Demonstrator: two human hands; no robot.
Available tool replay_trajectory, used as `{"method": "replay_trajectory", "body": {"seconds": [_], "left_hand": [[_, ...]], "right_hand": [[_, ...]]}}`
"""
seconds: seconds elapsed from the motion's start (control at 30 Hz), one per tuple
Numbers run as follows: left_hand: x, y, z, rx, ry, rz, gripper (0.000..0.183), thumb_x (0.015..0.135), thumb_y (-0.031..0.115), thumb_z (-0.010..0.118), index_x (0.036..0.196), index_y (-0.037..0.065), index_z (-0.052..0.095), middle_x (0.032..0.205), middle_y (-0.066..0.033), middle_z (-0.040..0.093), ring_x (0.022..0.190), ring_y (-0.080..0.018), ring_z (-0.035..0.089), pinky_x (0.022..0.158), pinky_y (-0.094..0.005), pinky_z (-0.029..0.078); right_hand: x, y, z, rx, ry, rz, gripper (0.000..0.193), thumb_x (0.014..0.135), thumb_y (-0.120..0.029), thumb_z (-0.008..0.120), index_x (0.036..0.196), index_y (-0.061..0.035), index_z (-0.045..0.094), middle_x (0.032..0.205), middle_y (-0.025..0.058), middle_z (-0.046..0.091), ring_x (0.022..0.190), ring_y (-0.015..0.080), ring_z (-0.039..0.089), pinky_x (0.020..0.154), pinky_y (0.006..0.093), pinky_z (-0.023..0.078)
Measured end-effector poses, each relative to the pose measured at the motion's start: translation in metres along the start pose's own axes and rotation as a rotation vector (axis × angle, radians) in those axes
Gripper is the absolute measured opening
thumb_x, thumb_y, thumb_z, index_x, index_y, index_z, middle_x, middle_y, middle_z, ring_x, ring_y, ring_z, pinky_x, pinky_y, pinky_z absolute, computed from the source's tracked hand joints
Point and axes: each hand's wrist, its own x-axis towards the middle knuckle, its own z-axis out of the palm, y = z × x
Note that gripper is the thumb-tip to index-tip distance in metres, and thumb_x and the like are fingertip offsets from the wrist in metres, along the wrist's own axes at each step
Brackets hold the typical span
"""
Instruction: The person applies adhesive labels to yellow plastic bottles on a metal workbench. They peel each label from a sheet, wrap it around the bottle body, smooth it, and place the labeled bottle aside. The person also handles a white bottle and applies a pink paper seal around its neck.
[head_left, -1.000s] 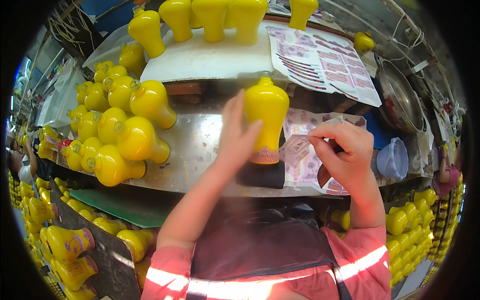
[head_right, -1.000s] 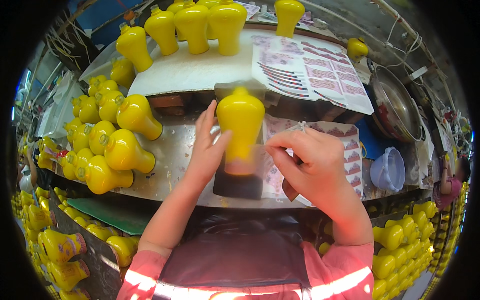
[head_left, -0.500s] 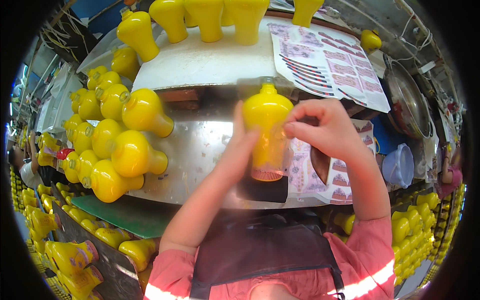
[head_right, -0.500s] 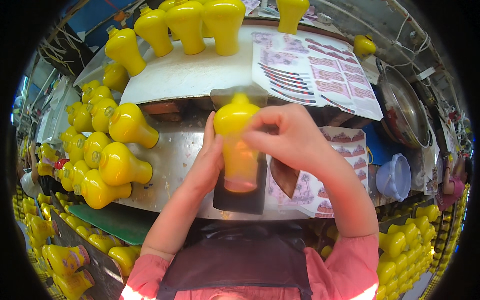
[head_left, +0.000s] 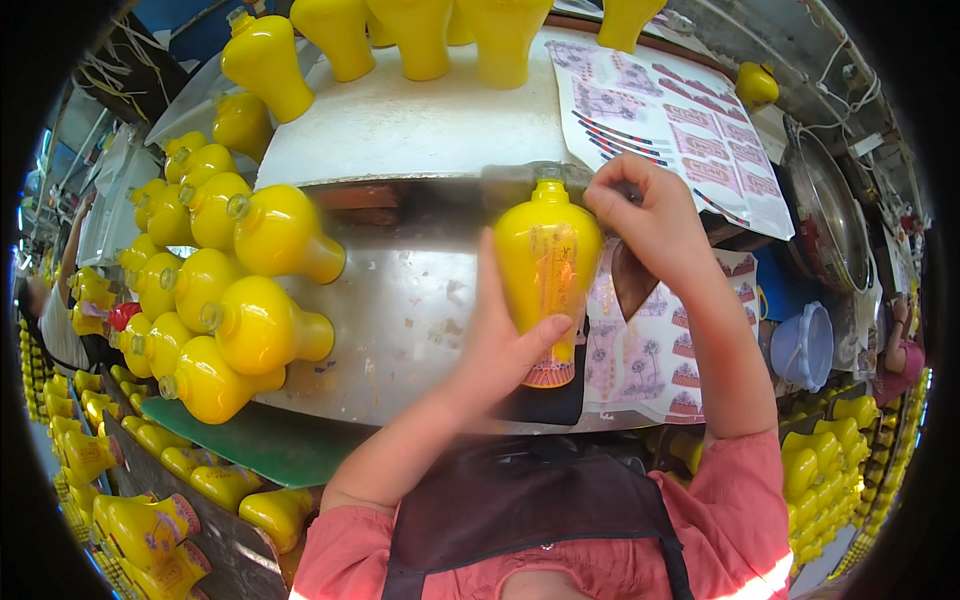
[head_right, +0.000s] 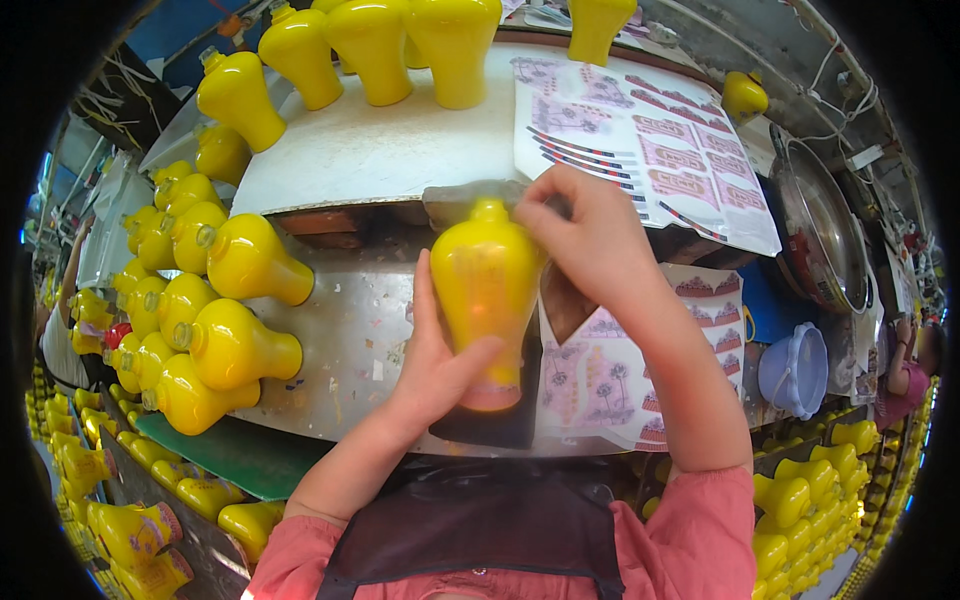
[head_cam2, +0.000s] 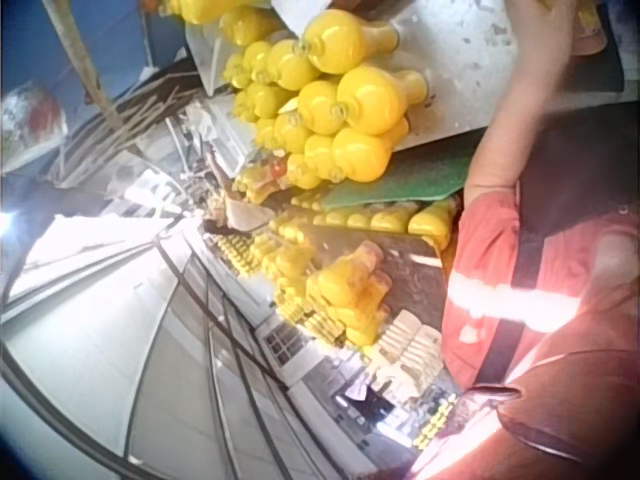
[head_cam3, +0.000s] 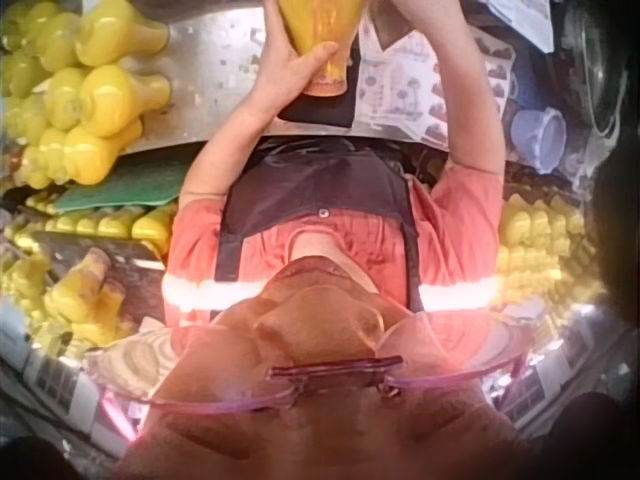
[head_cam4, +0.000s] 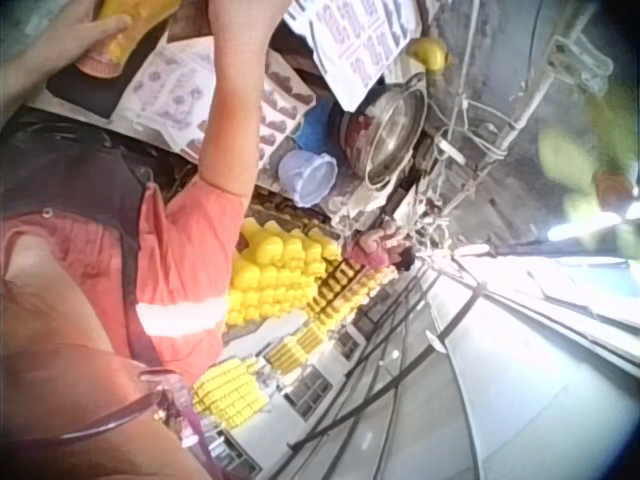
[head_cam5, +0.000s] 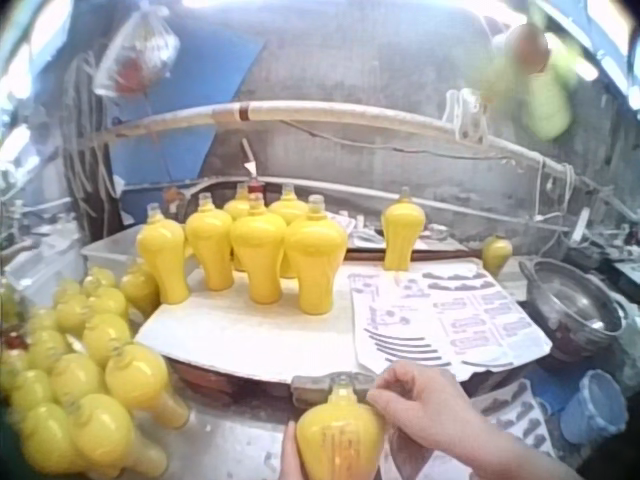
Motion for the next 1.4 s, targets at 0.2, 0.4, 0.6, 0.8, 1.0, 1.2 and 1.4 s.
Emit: {"method": "replay_trajectory", "body": {"seconds": [0.2, 0.4, 0.6, 0.8, 1.0, 1.2, 1.4], "left_hand": [[-0.001, -0.005, 0.0, -0.059, 0.008, 0.057, 0.113, 0.088, 0.025, 0.079, 0.162, -0.004, -0.001, 0.161, -0.0246, 0.029, 0.148, -0.034, 0.034, 0.121, -0.0424, 0.029], [0.003, -0.011, -0.002, 0.035, 0.005, 0.007, 0.114, 0.089, 0.03, 0.078, 0.162, -0.004, -0.003, 0.161, -0.026, 0.028, 0.149, -0.0347, 0.033, 0.121, -0.0432, 0.029], [0.003, -0.008, -0.006, 0.082, -0.065, 0.006, 0.118, 0.089, 0.029, 0.077, 0.161, -0.003, -0.011, 0.161, -0.0272, 0.027, 0.149, -0.035, 0.034, 0.121, -0.0433, 0.03], [0.003, -0.01, -0.007, -0.034, -0.098, 0.0, 0.117, 0.092, 0.034, 0.073, 0.161, -0.002, -0.015, 0.163, -0.0279, 0.022, 0.151, -0.0353, 0.03, 0.123, -0.0438, 0.026], [0.007, -0.007, -0.019, 0.654, 0.078, 0.487, 0.092, 0.098, 0.044, 0.064, 0.162, 0.0, 0.016, 0.167, -0.0285, 0.008, 0.154, -0.0449, 0.015, 0.125, -0.0502, 0.018], [0.013, 0.009, -0.02, 0.946, -0.042, 0.444, 0.084, 0.086, 0.039, 0.074, 0.158, 0.017, 0.037, 0.162, -0.0289, 0.018, 0.146, -0.0505, 0.025, 0.121, -0.057, 0.026], [0.017, 0.012, -0.02, 0.921, -0.071, 0.445, 0.087, 0.087, 0.041, 0.073, 0.159, 0.013, 0.033, 0.162, -0.0314, 0.017, 0.145, -0.0529, 0.026, 0.12, -0.0575, 0.026]], "right_hand": [[-0.004, 0.023, 0.002, -0.076, 0.037, -0.215, 0.02, 0.098, -0.011, 0.06, 0.113, -0.0052, 0.071, 0.083, 0.0102, 0.067, 0.081, 0.0212, 0.067, 0.072, 0.0322, 0.052], [-0.001, 0.019, 0.006, -0.349, -0.028, -0.306, 0.031, 0.098, -0.008, 0.053, 0.12, -0.0194, 0.071, 0.085, 0.0128, 0.066, 0.077, 0.0319, 0.071, 0.065, 0.0392, 0.055], [-0.004, 0.022, 0.01, -0.618, -0.001, -0.432, 0.04, 0.091, -0.009, 0.057, 0.127, -0.0236, 0.068, 0.09, 0.0134, 0.065, 0.077, 0.0351, 0.069, 0.066, 0.0414, 0.055], [-0.01, 0.022, 0.007, -0.472, 0.024, -0.309, 0.04, 0.092, -0.008, 0.062, 0.131, -0.019, 0.068, 0.088, 0.016, 0.063, 0.076, 0.0344, 0.066, 0.067, 0.041, 0.053], [-0.024, 0.0, 0.017, -0.211, -0.007, -0.098, 0.046, 0.088, -0.036, 0.071, 0.124, -0.0073, 0.065, 0.104, 0.0205, 0.068, 0.095, 0.0409, 0.067, 0.088, 0.0465, 0.053], [-0.032, -0.001, 0.03, -0.099, 0.051, -0.005, 0.054, 0.083, -0.042, 0.076, 0.119, -0.0038, 0.064, 0.109, 0.0203, 0.069, 0.1, 0.0392, 0.068, 0.088, 0.0441, 0.053], [-0.034, 0.005, 0.024, 0.007, 0.019, -0.033, 0.043, 0.086, -0.033, 0.075, 0.119, -0.0054, 0.068, 0.11, 0.0198, 0.07, 0.1, 0.037, 0.069, 0.086, 0.0414, 0.054]]}}
